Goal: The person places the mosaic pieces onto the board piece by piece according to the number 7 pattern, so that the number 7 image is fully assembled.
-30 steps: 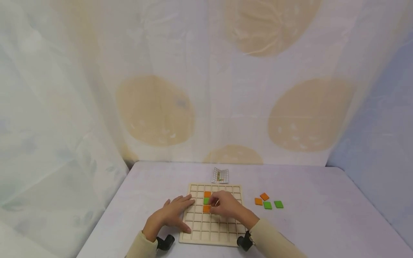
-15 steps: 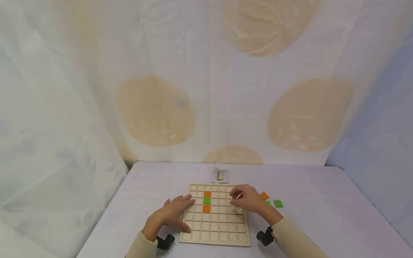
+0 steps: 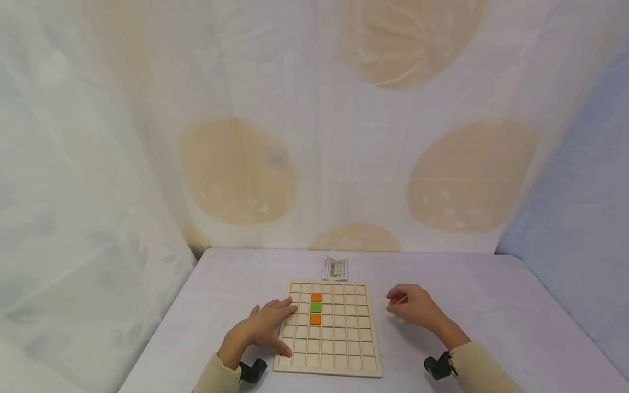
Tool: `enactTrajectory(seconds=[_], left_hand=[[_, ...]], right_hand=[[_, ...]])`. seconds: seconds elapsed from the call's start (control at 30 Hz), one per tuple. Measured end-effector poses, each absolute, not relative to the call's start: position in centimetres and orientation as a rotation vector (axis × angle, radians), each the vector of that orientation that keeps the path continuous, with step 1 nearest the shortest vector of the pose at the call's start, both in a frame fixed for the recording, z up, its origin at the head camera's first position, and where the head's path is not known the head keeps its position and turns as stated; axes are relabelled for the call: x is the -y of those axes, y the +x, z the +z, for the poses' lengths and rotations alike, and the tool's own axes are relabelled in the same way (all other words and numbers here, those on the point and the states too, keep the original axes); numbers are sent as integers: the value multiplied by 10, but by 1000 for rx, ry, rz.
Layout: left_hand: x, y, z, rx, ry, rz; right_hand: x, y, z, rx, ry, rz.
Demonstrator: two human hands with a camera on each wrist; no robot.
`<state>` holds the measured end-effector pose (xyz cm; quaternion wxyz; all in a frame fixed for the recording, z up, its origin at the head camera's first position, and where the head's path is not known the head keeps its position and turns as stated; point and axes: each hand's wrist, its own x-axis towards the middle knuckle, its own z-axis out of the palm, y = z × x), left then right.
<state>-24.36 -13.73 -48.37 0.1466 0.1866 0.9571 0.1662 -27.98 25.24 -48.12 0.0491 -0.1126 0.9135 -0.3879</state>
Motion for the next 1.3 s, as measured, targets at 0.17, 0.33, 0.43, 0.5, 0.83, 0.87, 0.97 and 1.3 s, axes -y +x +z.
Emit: enactTrajectory(seconds=[0.17, 0.33, 0.43, 0.5, 0.83, 0.87, 0.97, 1.3], left_hand=[[137, -243, -482, -2762, 534, 477], [137, -242, -482, -2762, 537, 471], [137, -242, -482, -2763, 541, 465], [137, -242, -482, -2761, 540, 463], [135, -241, -480, -2761, 538, 475], [135, -241, -480, -2759, 536, 477], [135, -240, -480, -2754, 532, 488], [136, -241, -483, -2756, 531, 489]], right_hand=[[-275, -282, -486, -2800, -227, -1162], [-299, -285, -493, -2811, -108, -1118], [-312, -284, -495, -2812, -88, -1129], [-319, -284, -497, -2813, -93, -1130], [-333, -285, -506, -2737, -27, -1079], [-333, -286, -506, -2728, -19, -1069], [-332, -287, -506, -2711, -19, -1044], [-329, -290, -512, -2786, -60, -960]])
